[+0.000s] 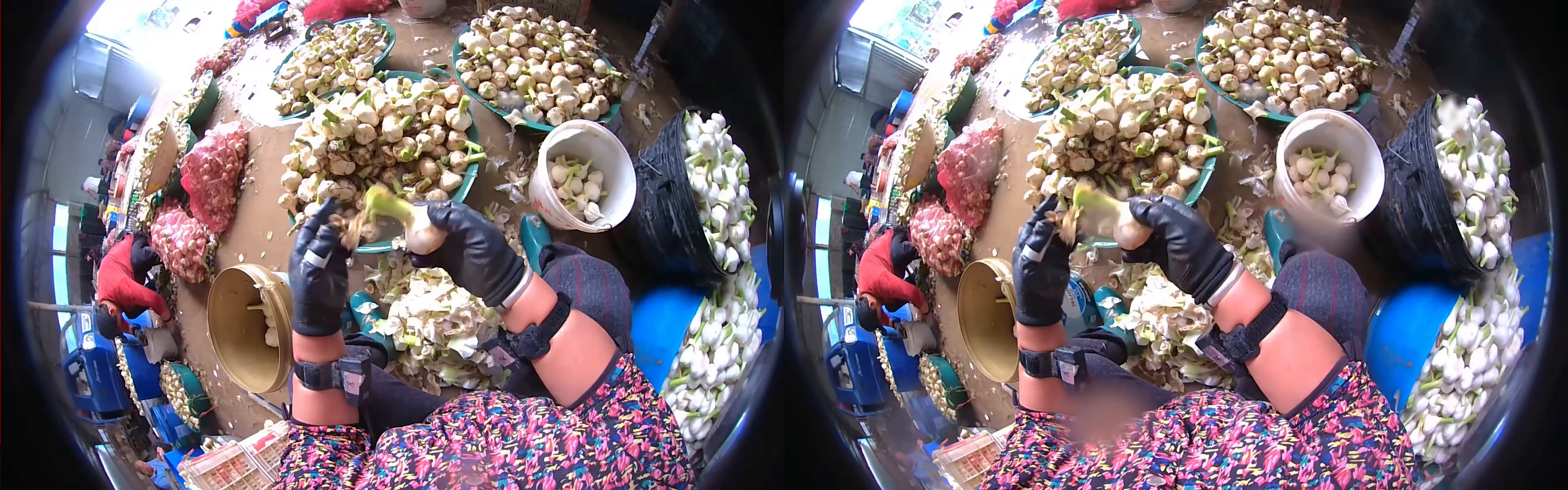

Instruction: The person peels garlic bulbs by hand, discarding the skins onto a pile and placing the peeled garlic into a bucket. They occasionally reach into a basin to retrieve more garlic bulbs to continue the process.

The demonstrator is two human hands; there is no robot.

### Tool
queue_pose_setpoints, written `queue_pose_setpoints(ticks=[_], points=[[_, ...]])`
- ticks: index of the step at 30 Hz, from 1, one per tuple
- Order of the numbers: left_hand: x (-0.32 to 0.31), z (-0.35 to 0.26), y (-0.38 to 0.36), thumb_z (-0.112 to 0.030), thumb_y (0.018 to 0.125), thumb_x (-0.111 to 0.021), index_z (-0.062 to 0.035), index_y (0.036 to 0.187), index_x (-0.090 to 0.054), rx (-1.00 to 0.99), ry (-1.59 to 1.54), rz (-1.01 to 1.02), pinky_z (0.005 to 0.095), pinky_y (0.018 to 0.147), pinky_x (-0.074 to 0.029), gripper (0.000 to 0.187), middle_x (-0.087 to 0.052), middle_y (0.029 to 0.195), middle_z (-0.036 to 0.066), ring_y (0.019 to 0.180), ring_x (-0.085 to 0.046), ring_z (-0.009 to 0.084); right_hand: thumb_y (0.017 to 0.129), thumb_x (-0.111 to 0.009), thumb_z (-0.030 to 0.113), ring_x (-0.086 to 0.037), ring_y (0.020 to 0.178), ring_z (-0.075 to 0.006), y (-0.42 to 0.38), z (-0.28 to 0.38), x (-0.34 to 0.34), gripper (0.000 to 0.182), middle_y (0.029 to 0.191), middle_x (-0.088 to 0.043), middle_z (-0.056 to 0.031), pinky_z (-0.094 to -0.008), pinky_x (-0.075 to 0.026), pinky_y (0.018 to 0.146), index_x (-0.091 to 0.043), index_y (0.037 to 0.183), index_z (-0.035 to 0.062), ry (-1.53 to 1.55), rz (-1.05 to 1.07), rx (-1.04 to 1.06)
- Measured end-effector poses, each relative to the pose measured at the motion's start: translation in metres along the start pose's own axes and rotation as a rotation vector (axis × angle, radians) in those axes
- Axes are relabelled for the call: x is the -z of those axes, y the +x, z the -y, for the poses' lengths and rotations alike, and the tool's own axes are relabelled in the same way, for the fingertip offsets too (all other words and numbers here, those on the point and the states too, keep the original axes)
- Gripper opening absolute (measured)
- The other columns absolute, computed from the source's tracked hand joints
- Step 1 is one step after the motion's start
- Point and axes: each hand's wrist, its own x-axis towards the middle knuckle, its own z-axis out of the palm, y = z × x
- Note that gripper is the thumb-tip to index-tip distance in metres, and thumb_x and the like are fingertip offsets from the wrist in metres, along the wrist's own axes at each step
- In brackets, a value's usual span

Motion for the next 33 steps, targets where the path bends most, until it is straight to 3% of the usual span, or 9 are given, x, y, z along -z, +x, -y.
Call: queue_pose_setpoints(ticks=[6,10,12,14,20,22,27,30,33], points=[[-0.026,-0.005,-0.012,-0.003,0.072,-0.063,0.0041,0.125,-0.045,0.148,0.202,0.176,0.0293,0.09,-0.043,0.057,-0.057,0.116,0.012,0.1,-0.057,0.0191,0.087,-0.054,0.041,-0.062,0.078,-0.0226,-0.003,-0.003,-0.013,0.039,0.091,-0.061,-0.0087,-0.0339,-0.051,0.068,-0.053,0.108,0.0087,0.091,0.089,-0.259],[-0.007,0.006,-0.013,0.0,0.072,-0.062,0.0039,0.109,-0.057,0.237,0.266,0.226,0.0279,0.086,-0.044,0.037,-0.063,0.101,0.009,0.092,-0.059,0.0165,0.088,-0.05,0.044,-0.063,0.077,-0.0209,-0.007,-0.002,-0.019,0.041,0.091,-0.06,-0.0085,-0.0337,-0.053,0.063,-0.052,0.109,0.0088,0.133,0.148,-0.323],[-0.01,0.009,-0.014,0.0,0.073,-0.06,0.0037,0.102,-0.06,0.178,0.394,0.215,0.0272,0.084,-0.045,0.029,-0.064,0.097,0.008,0.089,-0.059,0.0153,0.088,-0.049,0.047,-0.063,0.075,-0.0182,-0.011,0.004,-0.018,0.044,0.09,-0.06,-0.0079,-0.0318,-0.054,0.057,-0.051,0.109,0.0081,-0.252,-0.052,-0.335],[-0.019,0.014,-0.017,0.001,0.073,-0.059,0.0027,0.096,-0.061,0.157,0.353,0.12,0.0266,0.074,-0.047,0.023,-0.063,0.089,0.006,0.081,-0.059,0.0135,0.082,-0.061,0.046,-0.06,0.064,-0.0168,0.009,-0.021,0.025,0.05,0.085,-0.06,-0.0094,-0.0301,-0.052,0.058,-0.053,0.105,0.003,-0.743,-0.068,0.058],[-0.021,0.015,-0.014,0.001,0.078,-0.056,0.0019,0.093,-0.062,0.13,0.408,0.042,0.0239,0.073,-0.047,0.016,-0.063,0.087,0.004,0.08,-0.058,0.0095,0.076,-0.072,0.034,-0.057,0.062,-0.0113,-0.011,-0.009,-0.011,0.052,0.073,-0.061,-0.0057,-0.0255,-0.049,0.053,-0.053,0.109,-0.0009,-0.821,-0.078,0.372],[-0.018,0.016,-0.012,0.005,0.077,-0.054,0.0011,0.094,-0.062,-0.116,0.68,0.144,0.0234,0.072,-0.046,0.019,-0.062,0.086,0.003,0.079,-0.057,0.0093,0.075,-0.073,0.028,-0.056,0.058,-0.0087,-0.016,0.008,-0.016,0.048,0.069,-0.06,-0.0034,-0.023,-0.047,0.05,-0.054,0.108,-0.0012,-0.678,0.015,-0.075],[-0.02,0.016,-0.011,0.004,0.08,-0.054,-0.001,0.106,-0.06,-0.082,0.629,0.266,0.0241,0.073,-0.047,0.027,-0.061,0.088,0.004,0.083,-0.058,0.0102,0.081,-0.065,0.021,-0.06,0.067,-0.0116,-0.018,0.013,-0.013,0.035,0.085,-0.06,-0.0052,-0.0234,-0.052,0.054,-0.055,0.106,-0.0007,-0.586,0.259,-0.398],[-0.006,0.017,-0.005,-0.004,0.087,-0.054,-0.0028,0.132,-0.04,-0.084,0.548,0.104,0.0282,0.083,-0.046,0.048,-0.056,0.11,0.011,0.094,-0.057,0.0149,0.085,-0.061,0.021,-0.062,0.07,-0.0147,-0.017,0.017,-0.017,0.032,0.086,-0.06,-0.0065,-0.0255,-0.054,0.058,-0.053,0.106,-0.0014,-0.556,0.087,-0.261],[-0.006,0.001,-0.009,-0.007,0.08,-0.059,0.0014,0.13,-0.041,0.064,0.486,0.092,0.03,0.091,-0.043,0.054,-0.053,0.121,0.01,0.107,-0.051,0.0176,0.087,-0.059,0.016,-0.062,0.076,-0.0157,-0.009,0.008,0.001,0.025,0.09,-0.059,-0.0068,-0.0272,-0.055,0.062,-0.052,0.102,-0.0021,-0.572,0.042,-0.079]])
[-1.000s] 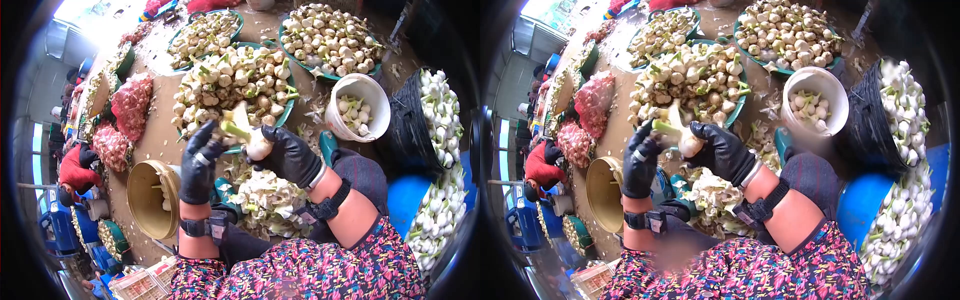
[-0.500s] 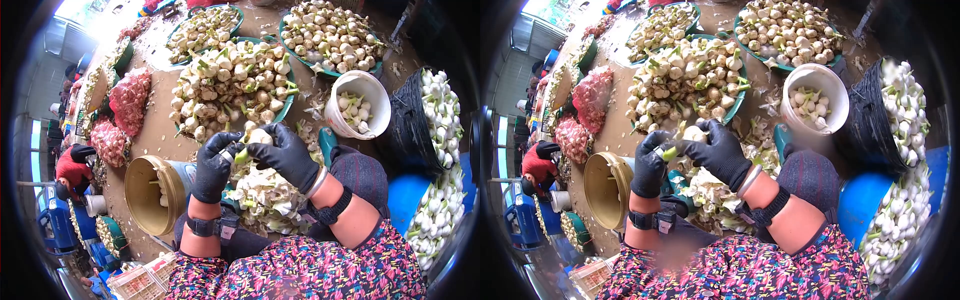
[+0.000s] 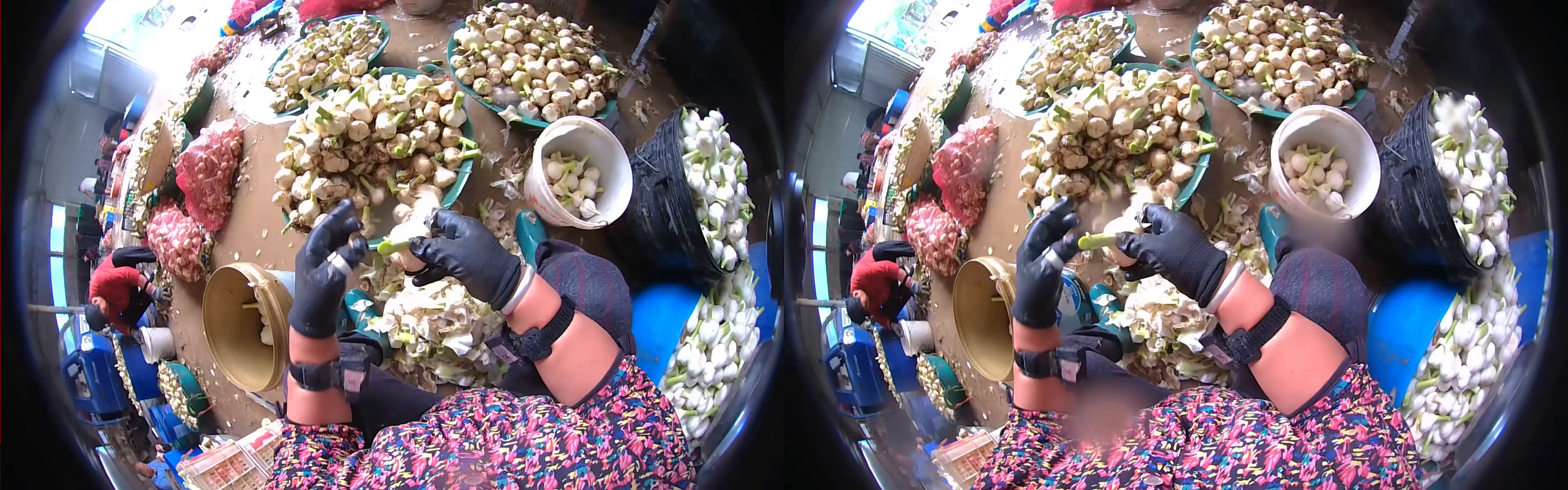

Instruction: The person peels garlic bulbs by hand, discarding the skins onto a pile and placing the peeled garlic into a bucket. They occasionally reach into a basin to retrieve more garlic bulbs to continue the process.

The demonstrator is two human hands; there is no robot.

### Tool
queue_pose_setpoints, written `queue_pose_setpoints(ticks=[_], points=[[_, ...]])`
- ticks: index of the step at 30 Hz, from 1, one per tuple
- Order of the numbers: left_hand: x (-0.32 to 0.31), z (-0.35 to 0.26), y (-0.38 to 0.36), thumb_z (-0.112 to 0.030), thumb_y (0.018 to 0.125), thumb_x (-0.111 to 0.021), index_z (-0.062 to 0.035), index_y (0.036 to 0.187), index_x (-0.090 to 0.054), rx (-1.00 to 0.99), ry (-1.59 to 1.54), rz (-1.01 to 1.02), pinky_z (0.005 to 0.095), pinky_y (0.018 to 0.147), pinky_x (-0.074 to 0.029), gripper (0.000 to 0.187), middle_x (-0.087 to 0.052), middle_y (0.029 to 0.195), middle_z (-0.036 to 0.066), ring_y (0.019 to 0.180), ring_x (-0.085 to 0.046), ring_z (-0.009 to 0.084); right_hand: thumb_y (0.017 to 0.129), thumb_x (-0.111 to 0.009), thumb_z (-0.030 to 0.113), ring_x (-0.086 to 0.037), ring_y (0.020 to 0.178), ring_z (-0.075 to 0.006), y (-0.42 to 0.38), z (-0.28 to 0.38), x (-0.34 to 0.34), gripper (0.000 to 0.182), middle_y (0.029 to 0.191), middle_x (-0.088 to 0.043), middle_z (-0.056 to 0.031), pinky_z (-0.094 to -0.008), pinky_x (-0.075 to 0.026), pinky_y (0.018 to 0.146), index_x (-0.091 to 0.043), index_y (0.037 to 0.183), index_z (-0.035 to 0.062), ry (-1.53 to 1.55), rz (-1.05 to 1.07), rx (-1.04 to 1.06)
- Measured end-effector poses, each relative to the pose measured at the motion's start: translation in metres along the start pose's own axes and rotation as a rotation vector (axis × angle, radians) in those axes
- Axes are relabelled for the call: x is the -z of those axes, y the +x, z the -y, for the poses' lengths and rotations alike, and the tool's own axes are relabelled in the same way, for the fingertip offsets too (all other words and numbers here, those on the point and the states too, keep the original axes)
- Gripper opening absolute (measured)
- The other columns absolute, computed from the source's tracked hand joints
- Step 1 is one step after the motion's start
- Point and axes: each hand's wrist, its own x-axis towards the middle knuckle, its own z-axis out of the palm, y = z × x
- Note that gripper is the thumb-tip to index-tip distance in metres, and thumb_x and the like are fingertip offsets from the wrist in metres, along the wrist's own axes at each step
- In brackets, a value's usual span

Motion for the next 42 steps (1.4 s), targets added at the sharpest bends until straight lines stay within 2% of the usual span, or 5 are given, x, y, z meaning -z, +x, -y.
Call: queue_pose_setpoints(ticks=[13,19,23,37,42], points=[[-0.003,0.014,0.005,-0.006,0.087,-0.054,0.0011,0.103,-0.059,-0.149,-0.152,-0.175,0.0261,0.072,-0.049,0.018,-0.062,0.104,0.01,0.08,-0.059,0.0129,0.085,-0.054,0.006,-0.054,0.072,-0.0061,-0.007,0.012,-0.007,0.007,0.078,-0.06,0.0004,-0.022,-0.045,0.069,-0.06,0.088,0.0031,0.308,-0.021,0.383],[-0.002,0.011,0.002,-0.007,0.087,-0.052,0.0021,0.112,-0.054,-0.046,-0.524,-0.108,0.0324,0.083,-0.048,0.027,-0.057,0.113,0.012,0.093,-0.058,0.0189,0.066,-0.07,0.051,-0.055,0.103,-0.0368,-0.01,0.008,-0.005,0.074,0.106,-0.059,-0.0255,-0.0408,-0.042,0.092,-0.053,0.116,-0.0014,-1.414,0.378,-0.412],[-0.012,0.013,0.0,-0.007,0.087,-0.053,0.0028,0.114,-0.053,-0.034,-0.456,-0.031,0.0304,0.082,-0.048,0.029,-0.058,0.107,0.012,0.093,-0.058,0.0188,0.067,-0.075,0.019,-0.059,0.099,-0.0236,0.0,-0.002,-0.009,0.07,0.112,-0.058,-0.0165,-0.0336,-0.047,0.087,-0.043,0.126,-0.0003,-0.467,-0.082,0.343],[-0.014,0.01,-0.005,-0.008,0.084,-0.057,0.0045,0.11,-0.056,-0.252,0.465,-0.003,0.0234,0.076,-0.047,0.029,-0.062,0.097,0.008,0.086,-0.06,0.0128,0.067,-0.076,0.004,-0.059,0.092,-0.0144,0.006,-0.01,-0.014,0.064,0.108,-0.057,-0.0098,-0.0267,-0.052,0.079,-0.044,0.122,-0.0013,0.018,-0.178,0.274],[-0.026,0.005,-0.002,-0.009,0.084,-0.056,0.0049,0.115,-0.053,-0.01,-0.176,0.02,0.0272,0.08,-0.048,0.034,-0.061,0.103,0.01,0.091,-0.059,0.0156,0.067,-0.075,0.002,-0.057,0.094,-0.0129,0.007,-0.015,-0.021,0.063,0.109,-0.056,-0.0088,-0.0272,-0.05,0.081,-0.043,0.122,-0.001,-0.07,-0.184,0.414]])
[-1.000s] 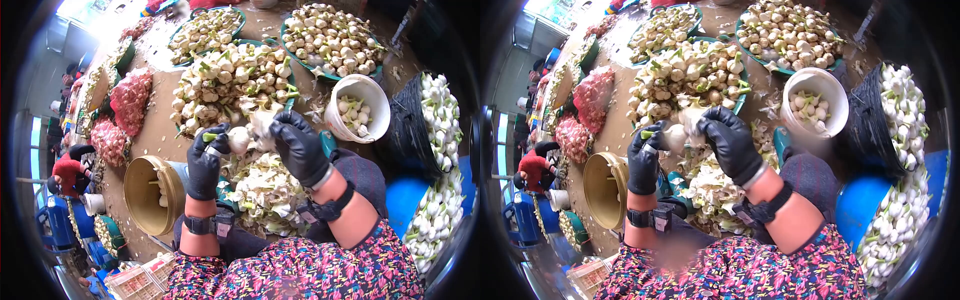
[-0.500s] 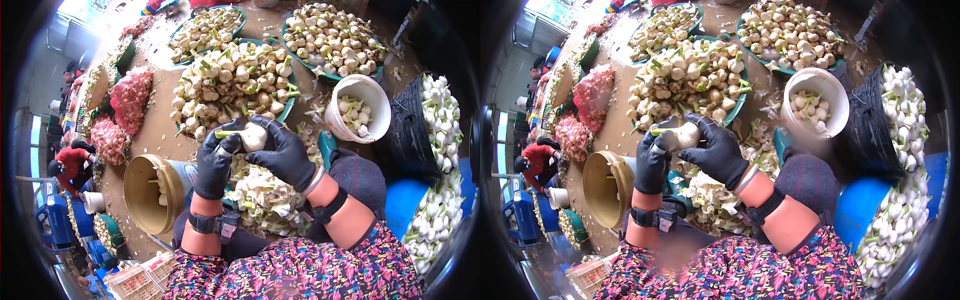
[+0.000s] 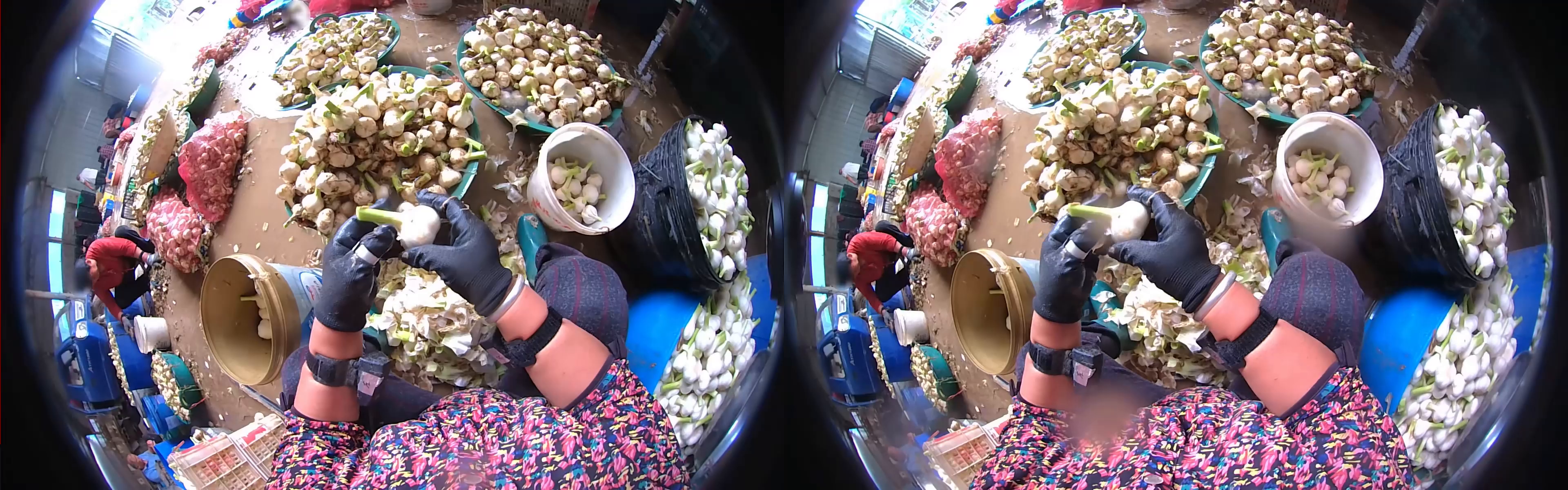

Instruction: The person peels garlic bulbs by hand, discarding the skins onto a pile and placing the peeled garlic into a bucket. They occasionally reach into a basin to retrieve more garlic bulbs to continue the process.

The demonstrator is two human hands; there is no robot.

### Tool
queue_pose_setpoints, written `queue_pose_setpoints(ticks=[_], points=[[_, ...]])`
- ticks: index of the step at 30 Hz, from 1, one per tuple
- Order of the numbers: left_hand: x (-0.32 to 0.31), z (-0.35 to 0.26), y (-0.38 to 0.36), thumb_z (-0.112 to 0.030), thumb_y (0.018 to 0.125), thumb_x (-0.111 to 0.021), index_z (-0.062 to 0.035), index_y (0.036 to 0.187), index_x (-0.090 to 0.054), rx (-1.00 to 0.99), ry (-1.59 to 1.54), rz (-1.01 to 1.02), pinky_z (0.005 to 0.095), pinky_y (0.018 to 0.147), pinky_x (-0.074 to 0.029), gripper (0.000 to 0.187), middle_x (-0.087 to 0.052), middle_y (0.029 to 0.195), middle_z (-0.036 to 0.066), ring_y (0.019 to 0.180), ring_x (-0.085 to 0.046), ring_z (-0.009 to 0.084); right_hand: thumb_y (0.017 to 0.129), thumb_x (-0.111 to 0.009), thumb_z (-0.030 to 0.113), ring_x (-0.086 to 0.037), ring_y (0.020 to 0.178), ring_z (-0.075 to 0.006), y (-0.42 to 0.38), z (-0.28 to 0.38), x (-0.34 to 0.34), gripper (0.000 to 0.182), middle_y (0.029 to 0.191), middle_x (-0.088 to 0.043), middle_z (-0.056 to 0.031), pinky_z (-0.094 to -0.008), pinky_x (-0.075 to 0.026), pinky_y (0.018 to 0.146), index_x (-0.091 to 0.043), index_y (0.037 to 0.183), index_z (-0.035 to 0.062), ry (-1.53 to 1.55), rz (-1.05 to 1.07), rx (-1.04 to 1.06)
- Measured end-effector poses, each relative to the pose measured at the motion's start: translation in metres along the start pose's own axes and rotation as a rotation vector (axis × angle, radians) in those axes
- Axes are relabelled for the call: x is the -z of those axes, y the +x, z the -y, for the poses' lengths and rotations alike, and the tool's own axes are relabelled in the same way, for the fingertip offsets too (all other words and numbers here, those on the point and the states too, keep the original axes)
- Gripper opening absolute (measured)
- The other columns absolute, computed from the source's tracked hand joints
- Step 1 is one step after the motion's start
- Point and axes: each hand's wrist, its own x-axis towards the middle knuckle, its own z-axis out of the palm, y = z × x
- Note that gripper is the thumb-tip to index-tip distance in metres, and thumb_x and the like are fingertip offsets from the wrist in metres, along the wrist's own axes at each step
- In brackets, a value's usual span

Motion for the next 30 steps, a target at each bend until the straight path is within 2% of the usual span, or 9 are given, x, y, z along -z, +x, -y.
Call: queue_pose_setpoints(ticks=[5,9,10,11,15,19,25,27,30], points=[[0.013,0.014,0.002,-0.007,0.08,-0.057,0.0045,0.111,-0.057,0.075,-0.1,0.013,0.0298,0.076,-0.05,0.033,-0.063,0.098,0.01,0.084,-0.061,0.0168,0.075,-0.069,0.01,-0.058,0.084,-0.0117,0.0,-0.003,0.004,0.049,0.1,-0.058,-0.0065,-0.0256,-0.051,0.075,-0.047,0.118,-0.0007,-0.061,-0.018,0.066],[0.028,0.018,0.001,-0.015,0.079,-0.06,0.0033,0.102,-0.061,-0.187,0.195,0.068,0.0269,0.074,-0.049,0.029,-0.064,0.093,0.008,0.08,-0.061,0.0145,0.085,-0.054,0.038,-0.052,0.054,-0.0111,0.001,0.019,0.012,0.031,0.066,-0.054,-0.0029,-0.021,-0.04,0.046,-0.056,0.087,0.0068,0.433,0.302,-0.729],[0.026,0.008,0.0,-0.021,0.079,-0.064,0.0021,0.101,-0.061,-0.204,0.567,0.083,0.0273,0.076,-0.048,0.032,-0.064,0.094,0.007,0.083,-0.06,0.0144,0.086,-0.054,0.038,-0.052,0.054,-0.0109,-0.003,0.024,0.009,0.032,0.066,-0.054,-0.0027,-0.021,-0.04,0.046,-0.056,0.088,0.0069,0.415,0.415,-0.851],[0.028,0.013,0.001,-0.021,0.078,-0.067,0.0008,0.103,-0.062,-0.132,0.179,0.167,0.0278,0.078,-0.048,0.033,-0.063,0.098,0.007,0.087,-0.06,0.0145,0.086,-0.054,0.039,-0.051,0.054,-0.0108,-0.006,0.027,0.005,0.032,0.067,-0.054,-0.0025,-0.021,-0.04,0.046,-0.056,0.089,0.0069,0.393,0.531,-0.968],[0.012,0.014,0.0,-0.022,0.084,-0.061,0.0036,0.121,-0.049,-0.071,0.116,0.041,0.0299,0.087,-0.046,0.047,-0.059,0.111,0.012,0.095,-0.059,0.0176,0.084,-0.057,0.037,-0.051,0.055,-0.0109,-0.002,0.019,0.007,0.031,0.067,-0.054,-0.0018,-0.0215,-0.041,0.048,-0.057,0.08,0.0068,0.291,0.522,-0.67],[0.025,-0.004,-0.007,-0.005,0.076,-0.055,0.005,0.12,-0.049,0.195,-0.215,0.104,0.028,0.078,-0.049,0.046,-0.062,0.1,0.015,0.085,-0.061,0.0197,0.084,-0.06,0.028,-0.051,0.059,-0.0087,0.001,0.03,0.01,0.021,0.071,-0.055,-0.0015,-0.021,-0.043,0.052,-0.058,0.084,0.0064,0.408,0.274,-0.564],[0.007,-0.011,-0.011,-0.006,0.077,-0.059,0.0036,0.109,-0.057,0.102,-0.075,0.043,0.0265,0.072,-0.049,0.034,-0.063,0.09,0.009,0.078,-0.06,0.0145,0.084,-0.063,0.021,-0.056,0.07,-0.0085,0.003,0.019,0.007,0.021,0.079,-0.059,-0.0013,-0.0208,-0.047,0.061,-0.058,0.092,0.0021,0.216,0.092,-0.365],[0.007,-0.016,-0.011,-0.007,0.078,-0.06,0.0028,0.104,-0.059,0.075,0.131,0.081,0.0261,0.071,-0.048,0.028,-0.063,0.085,0.007,0.075,-0.059,0.013,0.084,-0.061,0.018,-0.057,0.072,-0.017,0.004,0.02,0.007,0.02,0.079,-0.06,-0.0059,-0.0257,-0.046,0.062,-0.057,0.092,-0.0002,0.286,0.04,-0.367],[0.018,-0.011,-0.002,-0.008,0.081,-0.056,0.0044,0.1,-0.06,0.025,-0.128,-0.059,0.027,0.068,-0.048,0.023,-0.063,0.081,0.007,0.072,-0.059,0.0135,0.082,-0.055,0.014,-0.051,0.069,-0.0364,0.002,0.03,0.007,0.013,0.074,-0.053,-0.0188,-0.0447,-0.04,0.061,-0.059,0.087,0.0026,-0.751,0.124,0.571]])
